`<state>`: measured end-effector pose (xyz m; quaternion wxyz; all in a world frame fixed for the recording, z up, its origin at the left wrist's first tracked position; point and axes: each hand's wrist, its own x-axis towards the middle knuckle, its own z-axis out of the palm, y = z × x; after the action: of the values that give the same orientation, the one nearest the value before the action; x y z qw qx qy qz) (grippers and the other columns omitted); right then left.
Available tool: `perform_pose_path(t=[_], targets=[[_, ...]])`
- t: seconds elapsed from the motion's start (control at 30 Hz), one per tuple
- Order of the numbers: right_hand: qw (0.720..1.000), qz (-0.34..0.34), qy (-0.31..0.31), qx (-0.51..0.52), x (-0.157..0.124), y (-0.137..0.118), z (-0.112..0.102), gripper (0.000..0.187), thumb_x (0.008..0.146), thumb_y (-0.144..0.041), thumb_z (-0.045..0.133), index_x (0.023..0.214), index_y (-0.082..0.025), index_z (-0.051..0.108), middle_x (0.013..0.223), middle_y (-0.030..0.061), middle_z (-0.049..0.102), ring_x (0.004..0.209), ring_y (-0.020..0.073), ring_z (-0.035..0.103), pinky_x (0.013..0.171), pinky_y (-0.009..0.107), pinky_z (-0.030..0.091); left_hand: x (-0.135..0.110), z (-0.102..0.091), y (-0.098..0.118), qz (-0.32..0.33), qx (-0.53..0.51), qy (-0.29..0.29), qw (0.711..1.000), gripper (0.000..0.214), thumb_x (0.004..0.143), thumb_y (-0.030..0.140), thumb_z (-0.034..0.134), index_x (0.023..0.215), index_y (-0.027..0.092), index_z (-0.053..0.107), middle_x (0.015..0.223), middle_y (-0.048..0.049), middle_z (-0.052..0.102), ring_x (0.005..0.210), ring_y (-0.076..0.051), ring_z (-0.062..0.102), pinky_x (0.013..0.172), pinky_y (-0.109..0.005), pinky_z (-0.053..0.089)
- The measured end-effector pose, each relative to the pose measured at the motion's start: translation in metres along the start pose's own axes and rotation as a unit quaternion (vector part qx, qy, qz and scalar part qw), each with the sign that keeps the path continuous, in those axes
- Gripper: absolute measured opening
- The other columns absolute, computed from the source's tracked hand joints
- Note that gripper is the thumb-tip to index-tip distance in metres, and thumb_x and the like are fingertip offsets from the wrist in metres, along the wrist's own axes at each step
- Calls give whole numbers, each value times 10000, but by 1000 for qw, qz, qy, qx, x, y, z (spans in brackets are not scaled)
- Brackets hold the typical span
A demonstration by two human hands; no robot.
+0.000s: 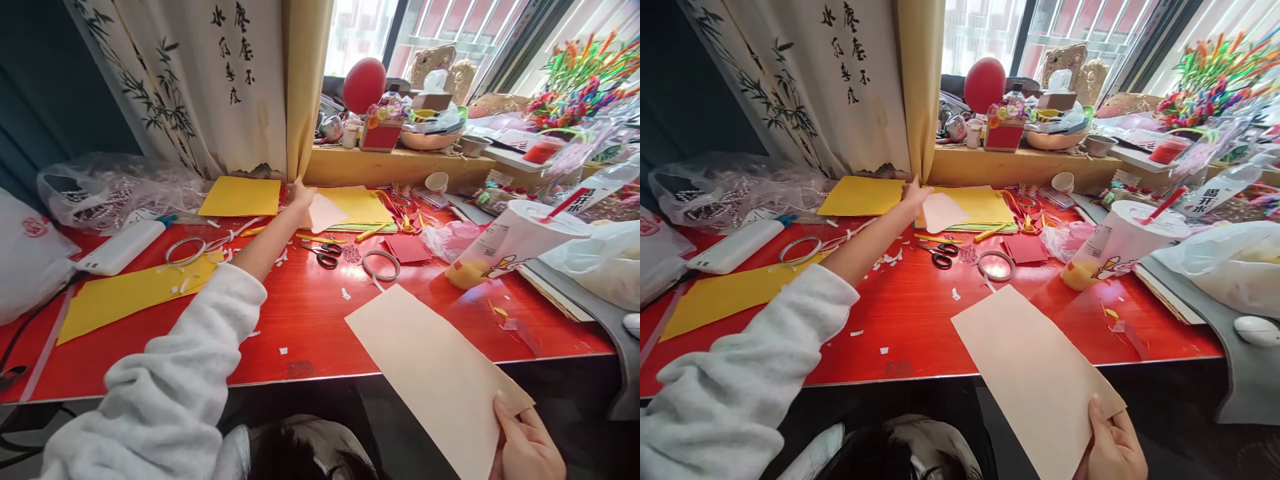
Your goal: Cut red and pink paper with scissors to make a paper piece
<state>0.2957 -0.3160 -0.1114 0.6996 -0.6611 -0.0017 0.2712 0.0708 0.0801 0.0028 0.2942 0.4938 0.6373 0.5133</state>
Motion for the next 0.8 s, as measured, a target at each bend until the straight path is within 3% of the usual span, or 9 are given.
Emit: perform_pose_path(t=[0.07, 0.13, 0.2, 0.3, 0.43, 0.53, 0.67, 0.8], targets=[[1000, -16, -14, 13, 1, -1, 2, 467, 636, -265, 761, 1094, -233, 677, 972, 2, 684, 797, 103, 625, 655, 132, 538, 4, -2, 17, 72, 38, 28, 996, 705, 760, 112, 633, 1389, 184, 324, 1501, -147, 263, 1431, -261, 141, 1145, -379, 164], [998, -51, -32, 17, 0, -3, 6, 449, 668, -267, 742, 1108, -219, 665, 975, 2, 682, 847, 101, 621, 706, 128, 527, 0, 1, 32, 251, 151, -11, 956, 584, 829, 153, 567, 1378, 198, 372, 1493, -123, 298, 1421, -251, 164, 1147, -368, 144], [996, -81, -47, 6, -1, -6, 10, 453, 684, -270, 731, 1125, -204, 652, 963, 5, 681, 854, 103, 617, 723, 135, 522, -18, 15, 40, 319, 252, -120, 906, 392, 857, 225, 551, 1230, 107, 536, 1349, -187, 462, 1332, -304, 331, 1109, -388, 229], [993, -89, -57, -51, -1, -10, 9, 491, 686, -323, 732, 1148, -189, 636, 954, 24, 676, 825, 146, 625, 724, 213, 549, -63, 52, 33, 326, 326, -338, 820, 397, 819, 400, 602, 968, 36, 652, 1133, -236, 580, 1170, -376, 473, 1000, -436, 351], [991, -36, -75, -103, 6, -13, -3, 583, 642, -397, 757, 1175, -212, 608, 956, 42, 689, 799, 217, 659, 703, 313, 580, -113, 107, 13, 333, 303, -361, 817, 410, 802, 452, 596, 970, 82, 652, 1197, -196, 544, 1204, -353, 438, 959, -392, 365], [989, -15, -98, -110, 10, -16, -11, 618, 638, -418, 756, 1200, -219, 593, 972, 47, 706, 790, 237, 681, 684, 323, 592, -124, 135, 6, 313, 315, -377, 813, 363, 693, 397, 731, 875, 90, 663, 1214, -208, 537, 1204, -373, 419, 960, -436, 345], [984, 5, -133, -121, 11, -17, -14, 664, 656, -427, 756, 1265, -248, 560, 1036, 38, 708, 806, 227, 696, 685, 285, 597, -119, 150, 1, 304, 312, -381, 816, 412, 630, 356, 785, 909, 90, 643, 1199, -210, 558, 1198, -365, 418, 964, -457, 315], [984, 7, -137, -116, 9, -17, -16, 662, 673, -430, 752, 1286, -289, 548, 1078, 20, 698, 842, 216, 694, 672, 252, 596, -111, 148, -1, 332, 261, -332, 844, 270, 799, 299, 624, 964, 86, 610, 1154, -200, 586, 1175, -315, 450, 952, -426, 314]])
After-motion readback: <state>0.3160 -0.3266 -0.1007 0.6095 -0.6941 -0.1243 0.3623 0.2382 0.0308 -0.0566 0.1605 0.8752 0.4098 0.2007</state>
